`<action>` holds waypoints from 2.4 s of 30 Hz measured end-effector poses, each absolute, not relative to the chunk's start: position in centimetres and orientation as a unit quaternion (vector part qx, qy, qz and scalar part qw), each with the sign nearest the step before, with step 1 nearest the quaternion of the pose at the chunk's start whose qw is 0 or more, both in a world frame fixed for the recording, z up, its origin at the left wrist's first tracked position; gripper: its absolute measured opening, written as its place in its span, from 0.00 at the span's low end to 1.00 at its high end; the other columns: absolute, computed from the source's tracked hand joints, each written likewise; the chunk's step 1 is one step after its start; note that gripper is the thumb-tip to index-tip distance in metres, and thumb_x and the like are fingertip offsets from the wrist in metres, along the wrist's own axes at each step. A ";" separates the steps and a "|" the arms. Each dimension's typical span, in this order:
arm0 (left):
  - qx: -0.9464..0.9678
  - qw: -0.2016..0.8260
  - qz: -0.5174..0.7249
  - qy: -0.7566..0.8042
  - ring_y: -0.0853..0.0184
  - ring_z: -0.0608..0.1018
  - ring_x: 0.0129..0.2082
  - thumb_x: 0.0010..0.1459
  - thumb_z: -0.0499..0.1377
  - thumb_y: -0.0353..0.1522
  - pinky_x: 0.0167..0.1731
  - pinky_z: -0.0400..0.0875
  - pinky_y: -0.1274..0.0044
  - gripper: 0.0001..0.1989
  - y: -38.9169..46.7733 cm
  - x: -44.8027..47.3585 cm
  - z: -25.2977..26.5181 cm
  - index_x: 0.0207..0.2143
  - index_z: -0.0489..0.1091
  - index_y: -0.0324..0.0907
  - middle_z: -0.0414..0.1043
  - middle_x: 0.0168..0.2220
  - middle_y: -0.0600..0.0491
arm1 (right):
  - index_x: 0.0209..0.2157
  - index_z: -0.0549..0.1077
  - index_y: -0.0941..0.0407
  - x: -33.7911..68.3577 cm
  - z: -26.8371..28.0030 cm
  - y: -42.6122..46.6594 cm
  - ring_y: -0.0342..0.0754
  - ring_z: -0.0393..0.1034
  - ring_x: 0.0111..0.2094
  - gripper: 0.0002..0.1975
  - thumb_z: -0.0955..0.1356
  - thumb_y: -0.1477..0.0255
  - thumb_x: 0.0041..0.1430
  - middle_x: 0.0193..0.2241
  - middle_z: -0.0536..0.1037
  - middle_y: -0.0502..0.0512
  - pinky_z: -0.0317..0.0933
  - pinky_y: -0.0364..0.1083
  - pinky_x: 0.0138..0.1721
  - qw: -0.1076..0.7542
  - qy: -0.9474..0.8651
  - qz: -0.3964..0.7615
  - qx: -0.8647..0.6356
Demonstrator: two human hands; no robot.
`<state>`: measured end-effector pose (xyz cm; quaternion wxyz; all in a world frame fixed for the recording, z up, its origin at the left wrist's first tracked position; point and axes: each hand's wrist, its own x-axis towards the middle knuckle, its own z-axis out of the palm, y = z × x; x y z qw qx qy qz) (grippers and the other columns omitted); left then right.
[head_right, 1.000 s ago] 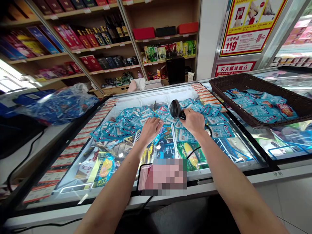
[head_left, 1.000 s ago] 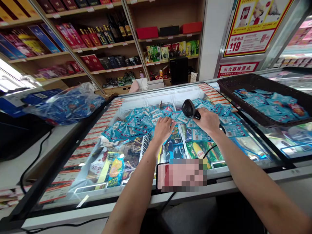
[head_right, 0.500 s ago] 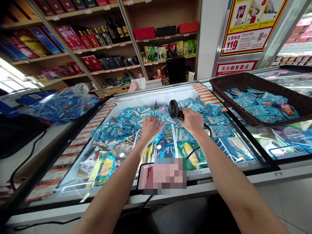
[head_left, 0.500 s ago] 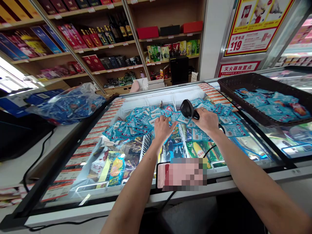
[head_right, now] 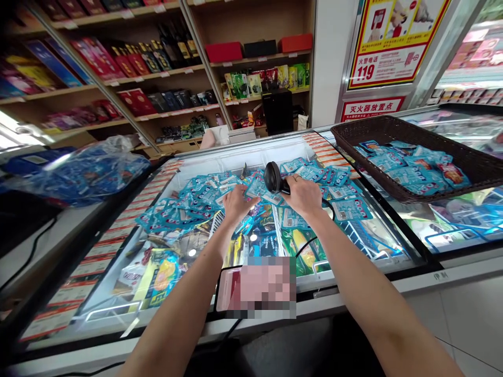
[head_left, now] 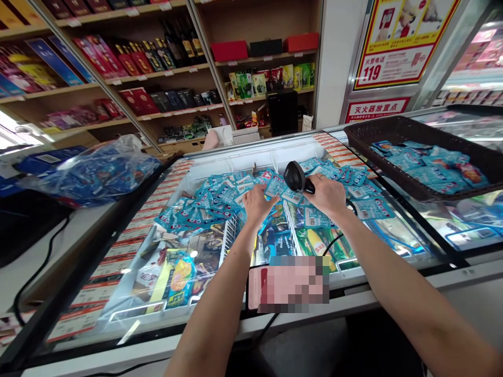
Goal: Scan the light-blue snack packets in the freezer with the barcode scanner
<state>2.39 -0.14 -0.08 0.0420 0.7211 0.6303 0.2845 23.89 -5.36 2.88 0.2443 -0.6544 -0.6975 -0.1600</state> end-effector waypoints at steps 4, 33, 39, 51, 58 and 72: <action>0.678 0.104 0.356 0.634 0.60 0.75 0.37 0.53 0.56 0.38 0.42 0.64 0.67 0.22 0.1 1.7 -0.1 0.49 0.57 0.42 0.72 0.28 0.53 | 0.43 0.71 0.54 23.9 2.9 -5.4 0.50 0.70 0.35 0.16 0.64 0.60 0.56 0.37 0.76 0.56 0.49 0.45 0.28 0.241 -0.696 -0.157 -0.658; 0.663 0.114 0.454 0.584 0.67 0.74 0.29 0.57 0.52 0.38 0.28 0.64 0.77 0.20 -0.5 1.1 0.1 0.51 0.55 0.43 0.70 0.30 0.53 | 0.44 0.71 0.54 23.4 2.6 -5.6 0.48 0.69 0.34 0.17 0.62 0.61 0.58 0.36 0.75 0.54 0.50 0.44 0.31 0.247 -0.770 -0.167 -0.565; 0.646 0.132 0.501 0.560 0.70 0.74 0.31 0.59 0.50 0.39 0.32 0.66 0.78 0.12 0.0 0.9 -0.2 0.42 0.59 0.43 0.70 0.34 0.53 | 0.45 0.71 0.54 23.3 2.6 -5.7 0.49 0.69 0.35 0.17 0.62 0.61 0.58 0.37 0.75 0.55 0.50 0.44 0.32 0.240 -0.776 -0.155 -0.562; 0.563 0.201 0.537 0.595 0.67 0.75 0.28 0.61 0.49 0.41 0.28 0.67 0.77 0.11 0.7 0.3 -0.2 0.39 0.58 0.43 0.68 0.25 0.55 | 0.46 0.69 0.53 23.1 2.5 -5.9 0.47 0.69 0.36 0.17 0.63 0.62 0.58 0.39 0.76 0.54 0.51 0.44 0.33 0.202 -0.817 -0.148 -0.519; 0.555 0.210 0.577 0.561 0.67 0.76 0.34 0.61 0.48 0.41 0.35 0.70 0.76 0.11 0.8 0.6 -0.2 0.38 0.57 0.42 0.70 0.32 0.52 | 0.44 0.70 0.54 23.0 2.4 -5.8 0.47 0.69 0.33 0.15 0.63 0.62 0.57 0.35 0.76 0.53 0.51 0.44 0.31 0.207 -0.833 -0.161 -0.487; 0.577 0.191 0.562 0.561 0.72 0.66 0.21 0.61 0.49 0.39 0.28 0.62 0.78 0.09 0.8 0.7 -0.6 0.37 0.57 0.43 0.59 0.21 0.60 | 0.44 0.69 0.53 22.7 2.4 -5.9 0.46 0.69 0.33 0.15 0.64 0.62 0.57 0.37 0.76 0.51 0.49 0.44 0.29 0.191 -0.844 -0.164 -0.474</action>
